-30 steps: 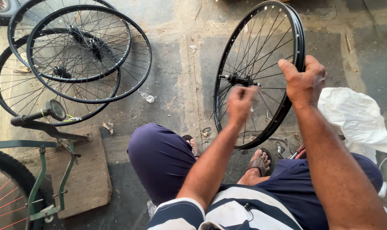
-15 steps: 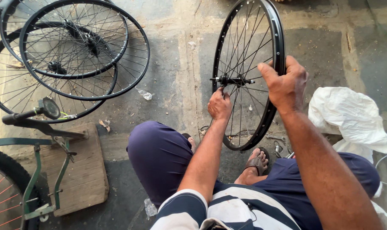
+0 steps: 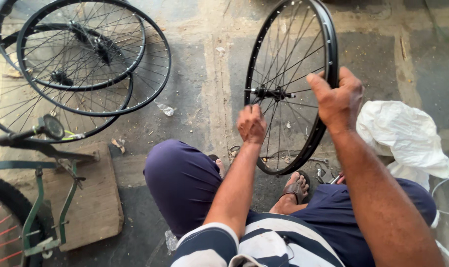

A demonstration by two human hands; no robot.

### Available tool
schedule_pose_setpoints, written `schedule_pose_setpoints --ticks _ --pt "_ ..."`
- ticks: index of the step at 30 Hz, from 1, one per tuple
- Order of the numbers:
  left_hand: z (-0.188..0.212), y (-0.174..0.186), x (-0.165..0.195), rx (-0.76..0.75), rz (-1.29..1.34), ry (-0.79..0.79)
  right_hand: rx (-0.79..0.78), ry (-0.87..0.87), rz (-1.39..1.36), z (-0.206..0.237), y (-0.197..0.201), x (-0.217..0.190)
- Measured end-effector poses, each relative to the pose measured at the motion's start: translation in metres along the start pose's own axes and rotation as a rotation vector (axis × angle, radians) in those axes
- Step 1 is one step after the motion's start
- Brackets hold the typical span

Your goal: The person sits on the floor and repeatedly threads and tightens small metal nipples onto the spokes of a bicycle wheel rim. The person rotates the wheel to access different spokes and uses hands to secure the components.

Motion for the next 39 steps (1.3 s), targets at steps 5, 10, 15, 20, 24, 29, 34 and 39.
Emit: schedule_pose_setpoints --ticks 5,10,15,20,24,29,34,39 --pt "0.019 0.018 0.019 -0.244 0.231 0.180 0.037 -0.013 -0.060 -0.023 0.005 0.024" --pt "0.007 0.047 0.037 -0.774 -0.179 0.012 0.074 -0.050 -0.060 -0.038 0.010 0.044" --pt "0.026 0.054 0.067 -0.879 0.524 0.278 0.092 -0.055 -0.021 -0.039 0.013 0.048" --pt "0.061 0.044 0.071 -0.663 0.889 0.507 0.120 -0.092 0.018 -0.039 0.015 0.043" --pt "0.065 0.017 0.066 -0.964 1.178 0.832 0.135 -0.153 0.070 -0.043 0.016 0.036" --pt "0.068 0.006 0.064 -1.242 1.549 0.714 0.180 -0.134 0.086 -0.046 0.007 0.046" --pt "0.065 0.008 0.073 -1.330 1.758 0.725 0.266 -0.433 -0.733 -0.033 -0.009 0.122" --pt "0.043 0.007 0.102 -1.236 1.747 0.733 -0.108 -0.507 -1.079 0.068 -0.018 0.182"
Point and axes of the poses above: each hand's wrist, its own z-axis away from the middle knuckle, its own y-axis out of the back of the hand, x = y × z, the point moved 3 cm from there along -z, towards the middle knuckle, and after that the axes turned 10 degrees about y, right-handed, at the moved point
